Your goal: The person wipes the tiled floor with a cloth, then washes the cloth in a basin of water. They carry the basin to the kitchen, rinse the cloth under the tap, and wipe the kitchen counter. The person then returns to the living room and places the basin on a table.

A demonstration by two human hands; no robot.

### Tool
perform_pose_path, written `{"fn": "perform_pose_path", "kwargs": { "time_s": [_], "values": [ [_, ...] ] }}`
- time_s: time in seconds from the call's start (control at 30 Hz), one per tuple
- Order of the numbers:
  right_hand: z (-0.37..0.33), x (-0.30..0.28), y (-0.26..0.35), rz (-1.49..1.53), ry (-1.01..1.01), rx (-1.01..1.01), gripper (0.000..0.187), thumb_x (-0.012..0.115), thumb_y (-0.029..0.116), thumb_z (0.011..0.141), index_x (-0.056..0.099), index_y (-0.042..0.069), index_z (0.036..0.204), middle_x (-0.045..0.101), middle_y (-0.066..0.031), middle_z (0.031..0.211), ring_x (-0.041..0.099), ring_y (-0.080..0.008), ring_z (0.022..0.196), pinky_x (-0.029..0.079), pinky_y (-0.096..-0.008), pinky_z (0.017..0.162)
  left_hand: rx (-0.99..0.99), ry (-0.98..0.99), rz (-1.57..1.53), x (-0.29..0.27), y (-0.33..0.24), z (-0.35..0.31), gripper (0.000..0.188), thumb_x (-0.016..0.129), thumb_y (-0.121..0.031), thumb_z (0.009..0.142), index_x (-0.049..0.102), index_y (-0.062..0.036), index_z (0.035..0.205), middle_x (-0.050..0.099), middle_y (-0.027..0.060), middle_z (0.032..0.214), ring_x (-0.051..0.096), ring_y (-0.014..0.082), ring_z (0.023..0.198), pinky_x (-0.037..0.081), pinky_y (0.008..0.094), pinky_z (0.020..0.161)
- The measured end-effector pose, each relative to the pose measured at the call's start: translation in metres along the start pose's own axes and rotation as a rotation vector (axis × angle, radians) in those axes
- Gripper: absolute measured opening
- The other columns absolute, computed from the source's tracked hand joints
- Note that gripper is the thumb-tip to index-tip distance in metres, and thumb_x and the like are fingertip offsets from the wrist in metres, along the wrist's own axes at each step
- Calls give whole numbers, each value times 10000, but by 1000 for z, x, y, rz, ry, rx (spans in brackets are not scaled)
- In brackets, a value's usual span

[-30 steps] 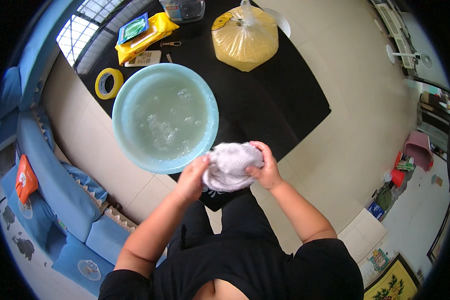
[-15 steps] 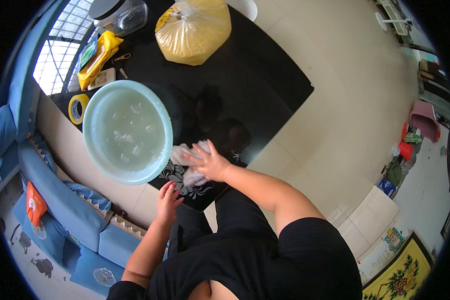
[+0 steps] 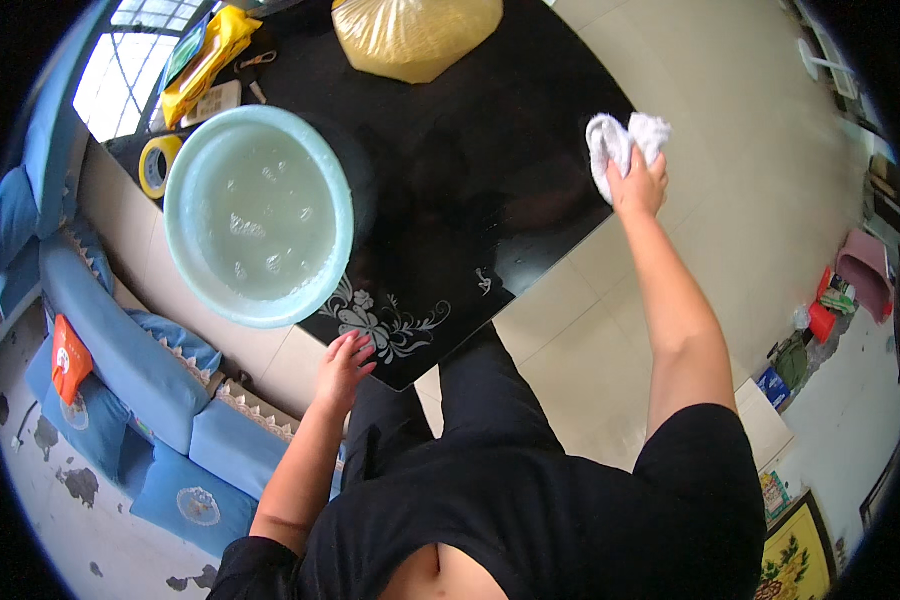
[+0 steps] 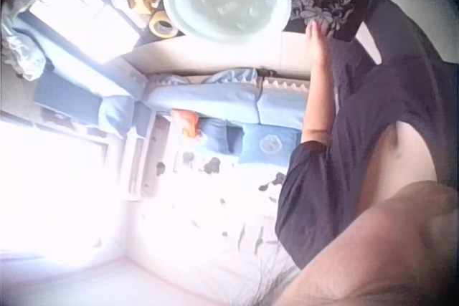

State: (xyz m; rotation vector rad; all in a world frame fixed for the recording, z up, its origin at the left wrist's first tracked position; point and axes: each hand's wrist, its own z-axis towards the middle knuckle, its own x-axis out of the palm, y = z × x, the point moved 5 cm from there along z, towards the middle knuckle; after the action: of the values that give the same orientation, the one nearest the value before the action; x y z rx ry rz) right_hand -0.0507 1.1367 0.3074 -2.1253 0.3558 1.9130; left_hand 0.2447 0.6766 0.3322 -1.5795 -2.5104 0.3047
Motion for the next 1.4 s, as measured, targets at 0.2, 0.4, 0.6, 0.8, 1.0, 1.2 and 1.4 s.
{"fn": "perform_pose_path", "kwargs": {
  "time_s": [0.2, 0.4, 0.6, 0.8, 1.0, 1.2, 1.4],
  "values": [
    [-172, 61, 62, 146, 103, -123, 713, 536, 515, 780, 293, 115, 1317, 293, -188, 1310, 289, -381, 1163, 250, -524, 954, -16, 80, -6, -3, -3, -3, 365, 476, -296, 898, 444, -89, 1196, 535, 93, 1146, 527, 223, 1036, 451, 374, 813],
    [-366, 41, 231, 270, 180, -1019, 256, 555, 258, 761, 578, 236, 1014, 353, -130, 1247, 335, -337, 1137, 280, -537, 898, 17, 81, -63, -38, -13, -1, 312, 478, -277, 898, 475, -112, 1162, 567, 41, 1057, 541, 151, 943, 447, 315, 763],
    [-408, 39, 297, 131, 536, -1404, 225, 474, 253, 809, 602, 210, 989, 313, -33, 1365, 240, -291, 1271, 185, -579, 988, 76, 54, 34, -99, -22, -7, 350, 514, -283, 875, 468, -98, 1169, 550, 67, 1102, 543, 188, 968, 458, 334, 768],
    [-281, 10, 255, 352, 471, -481, 488, 724, 298, 593, 545, 224, 1041, 485, -134, 1106, 479, -336, 1008, 419, -438, 777, 131, 30, -8, -151, -49, -7, 393, 526, -319, 861, 455, -126, 1197, 521, 67, 1145, 532, 210, 988, 454, 374, 786],
    [-185, -15, 207, 282, 488, -48, 582, 636, 230, 612, 534, 104, 1171, 444, -190, 1184, 511, -311, 1033, 414, -359, 889, 422, -109, -16, -176, -145, 23, 516, 581, -337, 822, 401, -88, 1237, 490, 83, 1174, 523, 226, 998, 454, 394, 790],
    [-232, 12, 262, 1116, 1140, 205, 633, 632, 427, 780, 445, 16, 1224, 508, -123, 1170, 516, -227, 1027, 409, -344, 874, 394, 120, -102, -167, -208, 48, 523, 608, -176, 758, 395, -83, 1227, 497, 117, 1139, 510, 267, 1035, 445, 488, 811],
    [-272, -3, 310, 1058, 1018, 323, 721, 677, 379, 727, 368, 22, 1272, 473, -126, 1189, 428, -243, 1094, 339, -381, 915, 283, 287, -107, -162, -197, 62, 572, 529, 0, 689, 374, -104, 1230, 485, 127, 1125, 499, 316, 1035, 429, 531, 812]
  ]
}}
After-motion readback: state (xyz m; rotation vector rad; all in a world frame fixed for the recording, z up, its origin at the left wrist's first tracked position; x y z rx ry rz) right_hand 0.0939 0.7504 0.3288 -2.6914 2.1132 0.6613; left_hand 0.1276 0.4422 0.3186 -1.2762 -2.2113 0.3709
